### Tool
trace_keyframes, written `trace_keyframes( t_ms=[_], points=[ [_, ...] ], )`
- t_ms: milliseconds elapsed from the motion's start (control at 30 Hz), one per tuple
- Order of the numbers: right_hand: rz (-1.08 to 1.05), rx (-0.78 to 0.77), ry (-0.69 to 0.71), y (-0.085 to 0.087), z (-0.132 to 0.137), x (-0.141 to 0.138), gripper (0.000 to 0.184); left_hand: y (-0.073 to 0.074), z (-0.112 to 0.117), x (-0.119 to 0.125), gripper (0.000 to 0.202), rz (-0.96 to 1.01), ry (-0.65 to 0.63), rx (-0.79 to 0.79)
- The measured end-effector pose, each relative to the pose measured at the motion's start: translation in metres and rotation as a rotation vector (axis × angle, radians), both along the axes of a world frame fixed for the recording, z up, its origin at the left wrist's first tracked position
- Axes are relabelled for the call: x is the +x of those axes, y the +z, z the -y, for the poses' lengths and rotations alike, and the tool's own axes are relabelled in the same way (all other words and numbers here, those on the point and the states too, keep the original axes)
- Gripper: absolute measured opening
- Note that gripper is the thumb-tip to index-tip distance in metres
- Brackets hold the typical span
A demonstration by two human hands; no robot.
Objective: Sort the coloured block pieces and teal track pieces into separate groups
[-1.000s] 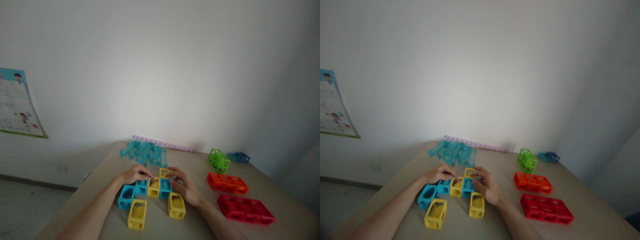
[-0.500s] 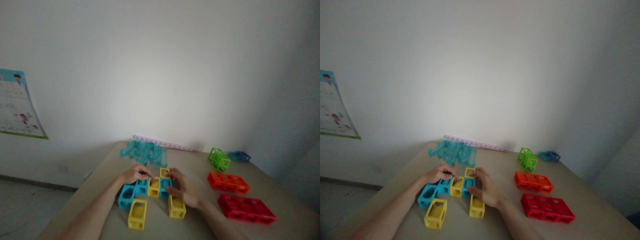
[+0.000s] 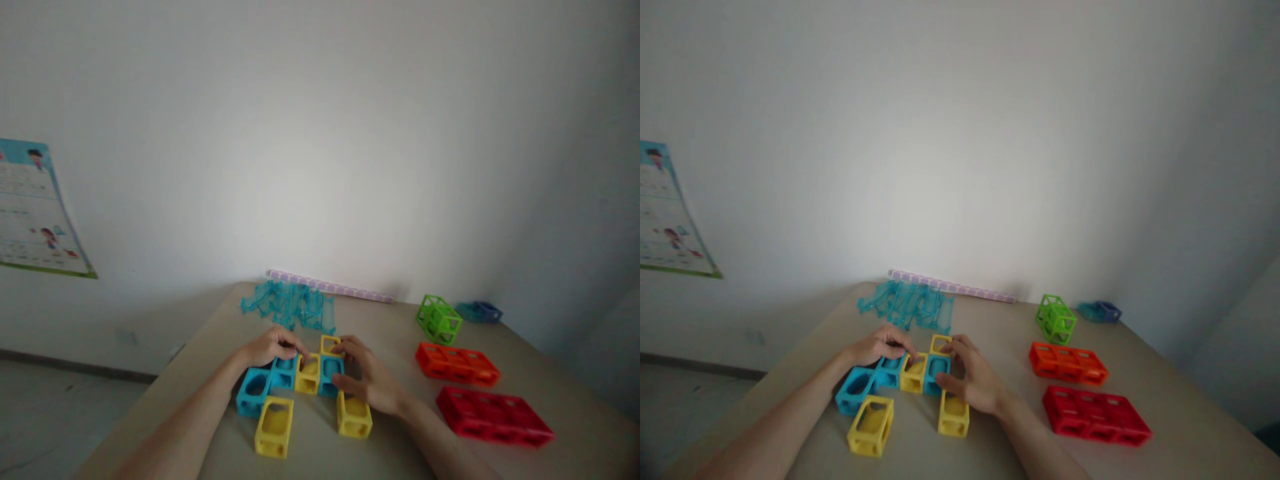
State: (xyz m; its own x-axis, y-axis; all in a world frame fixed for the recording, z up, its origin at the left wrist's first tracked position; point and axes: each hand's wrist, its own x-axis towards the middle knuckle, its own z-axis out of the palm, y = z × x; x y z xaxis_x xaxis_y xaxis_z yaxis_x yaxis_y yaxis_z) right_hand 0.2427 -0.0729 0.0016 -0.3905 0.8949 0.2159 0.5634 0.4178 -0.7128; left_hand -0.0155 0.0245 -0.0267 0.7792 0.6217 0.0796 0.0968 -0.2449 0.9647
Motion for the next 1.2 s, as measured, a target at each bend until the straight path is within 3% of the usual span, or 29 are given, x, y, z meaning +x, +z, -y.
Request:
trace_keyframes(
  t_ms=[267, 433, 633, 867, 1033, 1200],
  points=[
    [0.032, -0.009, -0.021, 0.003, 0.002, -0.002, 0.032, 0.003, 0.003, 0.001, 0.024, -0.002, 0.009, -0.01],
    [0.055, 0.003, -0.036, 0.001, 0.002, 0.003, 0.028, 0.0, -0.002, -0.006, 0.026, -0.007, 0.077, 0.012],
    [0.107, 0.037, 0.041, 0.004, 0.007, 0.012, 0.028, -0.001, -0.011, -0.015, 0.027, 0.004, 0.172, 0.05],
    [0.148, 0.076, 0.141, 0.008, 0.018, -0.001, 0.026, -0.003, -0.011, -0.013, 0.031, 0.0, 0.22, 0.073],
    [0.175, 0.087, 0.234, 0.018, 0.019, 0.005, 0.023, -0.002, -0.01, -0.012, 0.03, 0.002, 0.241, 0.093],
    [0.221, 0.117, 0.211, 0.018, 0.016, 0.012, 0.025, -0.002, -0.01, -0.012, 0.029, 0.01, 0.256, 0.117]
  ],
)
